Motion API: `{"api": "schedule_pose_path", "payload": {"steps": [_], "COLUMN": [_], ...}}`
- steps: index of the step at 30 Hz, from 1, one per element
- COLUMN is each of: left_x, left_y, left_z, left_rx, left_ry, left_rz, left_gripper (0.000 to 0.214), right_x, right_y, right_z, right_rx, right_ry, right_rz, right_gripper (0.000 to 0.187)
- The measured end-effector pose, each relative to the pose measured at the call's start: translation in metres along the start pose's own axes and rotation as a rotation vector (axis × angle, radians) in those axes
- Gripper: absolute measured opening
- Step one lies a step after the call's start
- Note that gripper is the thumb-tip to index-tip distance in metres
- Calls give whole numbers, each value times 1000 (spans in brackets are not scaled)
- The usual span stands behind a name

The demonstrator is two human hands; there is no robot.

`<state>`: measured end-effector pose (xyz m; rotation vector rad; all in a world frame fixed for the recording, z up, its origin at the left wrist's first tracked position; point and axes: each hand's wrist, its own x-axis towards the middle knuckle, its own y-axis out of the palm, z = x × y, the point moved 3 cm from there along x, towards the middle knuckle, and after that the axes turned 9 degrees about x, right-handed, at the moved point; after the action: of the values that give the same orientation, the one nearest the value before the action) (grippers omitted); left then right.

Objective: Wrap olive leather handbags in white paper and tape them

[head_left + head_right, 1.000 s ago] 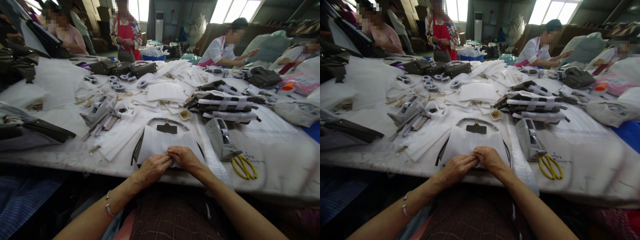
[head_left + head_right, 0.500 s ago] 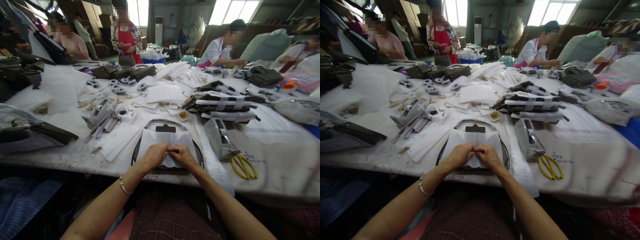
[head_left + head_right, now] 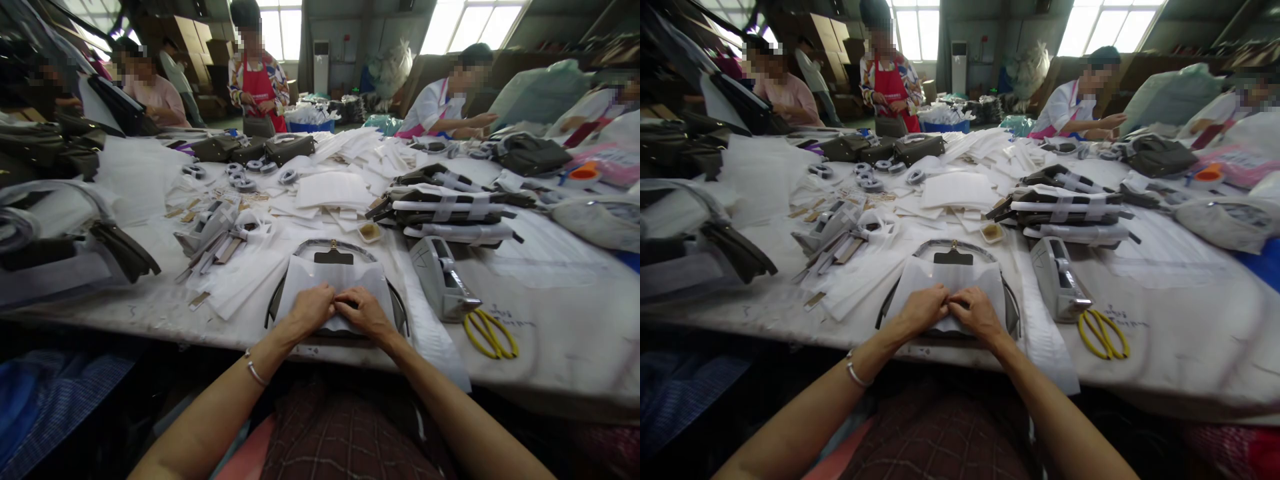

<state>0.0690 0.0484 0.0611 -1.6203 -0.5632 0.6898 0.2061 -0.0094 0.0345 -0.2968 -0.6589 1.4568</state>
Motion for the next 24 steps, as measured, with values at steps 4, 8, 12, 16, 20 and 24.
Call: {"api": "schedule_pose_path", "payload": {"steps": [4,8,12,16,20,24], "left_x": [-3,-5,-8,-5,8,19], "left_y": [1,9,17,16,-1,-16], "left_z": [-5,-6,-5,5,23,32], "left_rx": [77,133,149,-40,-167,-188], "left_ry": [57,99,76,10,-31,-30], "left_rz": [-67,-177,-312,-239,-156,-89], "left_gripper": [16,19,28,28,14,18], "right_x": [0,21,57,66,48,41], "right_y": [0,-2,-7,-1,6,4], "right_z": [7,25,37,31,14,11], "right_rx": [-123,-402,-520,-559,-563,-551], "right_ry": [-25,46,121,77,12,-22], "right_rz": [75,322,302,158,85,37], "right_gripper": [16,20,18,20,21,22]}}
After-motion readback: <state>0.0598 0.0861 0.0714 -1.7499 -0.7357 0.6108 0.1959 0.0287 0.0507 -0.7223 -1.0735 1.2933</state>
